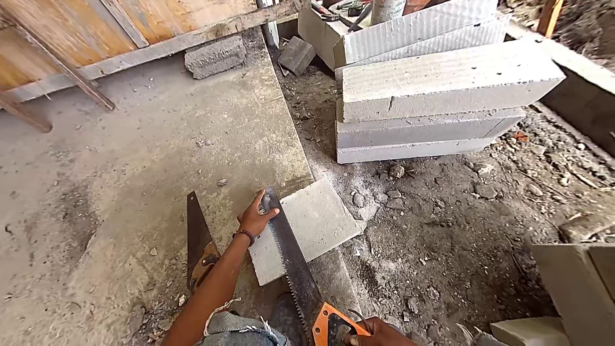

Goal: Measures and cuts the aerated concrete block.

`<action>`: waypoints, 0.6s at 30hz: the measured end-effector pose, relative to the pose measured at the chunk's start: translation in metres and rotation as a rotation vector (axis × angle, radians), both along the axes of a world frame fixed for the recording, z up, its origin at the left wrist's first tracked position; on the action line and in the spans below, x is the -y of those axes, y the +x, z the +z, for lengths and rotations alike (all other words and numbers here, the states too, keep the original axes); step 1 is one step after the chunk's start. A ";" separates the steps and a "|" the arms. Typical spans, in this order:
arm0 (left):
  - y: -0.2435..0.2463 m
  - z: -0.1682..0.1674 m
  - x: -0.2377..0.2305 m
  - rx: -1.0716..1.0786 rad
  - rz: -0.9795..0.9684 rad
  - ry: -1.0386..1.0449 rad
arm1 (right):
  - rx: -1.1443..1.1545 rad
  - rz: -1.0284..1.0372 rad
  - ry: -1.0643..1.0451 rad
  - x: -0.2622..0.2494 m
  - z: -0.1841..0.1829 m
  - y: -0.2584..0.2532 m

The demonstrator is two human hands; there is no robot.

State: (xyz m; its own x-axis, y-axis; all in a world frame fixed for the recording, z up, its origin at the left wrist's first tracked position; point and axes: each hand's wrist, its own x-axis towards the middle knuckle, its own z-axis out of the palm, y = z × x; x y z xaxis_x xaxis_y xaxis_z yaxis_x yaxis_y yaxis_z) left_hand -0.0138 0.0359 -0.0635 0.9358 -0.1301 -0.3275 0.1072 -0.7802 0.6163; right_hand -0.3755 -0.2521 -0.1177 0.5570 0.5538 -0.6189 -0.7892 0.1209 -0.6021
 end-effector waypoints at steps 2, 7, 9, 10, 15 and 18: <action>0.000 0.001 0.000 -0.004 0.001 0.006 | 0.004 -0.006 0.017 0.000 0.002 0.000; -0.001 0.004 0.000 -0.010 -0.015 0.020 | 0.017 -0.008 0.013 0.000 0.002 0.000; -0.001 0.003 -0.001 -0.012 -0.013 -0.004 | 0.013 -0.014 0.009 -0.001 0.004 -0.001; -0.001 0.003 0.000 -0.008 -0.014 -0.012 | 0.009 -0.016 0.002 -0.001 0.005 -0.001; 0.002 -0.001 -0.002 -0.010 0.006 -0.026 | 0.005 -0.037 0.008 -0.001 0.008 -0.002; 0.003 0.000 0.001 -0.021 -0.002 -0.021 | 0.008 -0.031 -0.005 0.001 0.008 -0.002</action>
State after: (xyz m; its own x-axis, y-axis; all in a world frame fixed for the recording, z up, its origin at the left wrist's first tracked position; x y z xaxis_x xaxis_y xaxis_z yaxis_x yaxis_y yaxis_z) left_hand -0.0105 0.0346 -0.0630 0.9286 -0.1393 -0.3440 0.1186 -0.7671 0.6305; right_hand -0.3771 -0.2531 -0.1094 0.5791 0.5329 -0.6169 -0.7800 0.1423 -0.6094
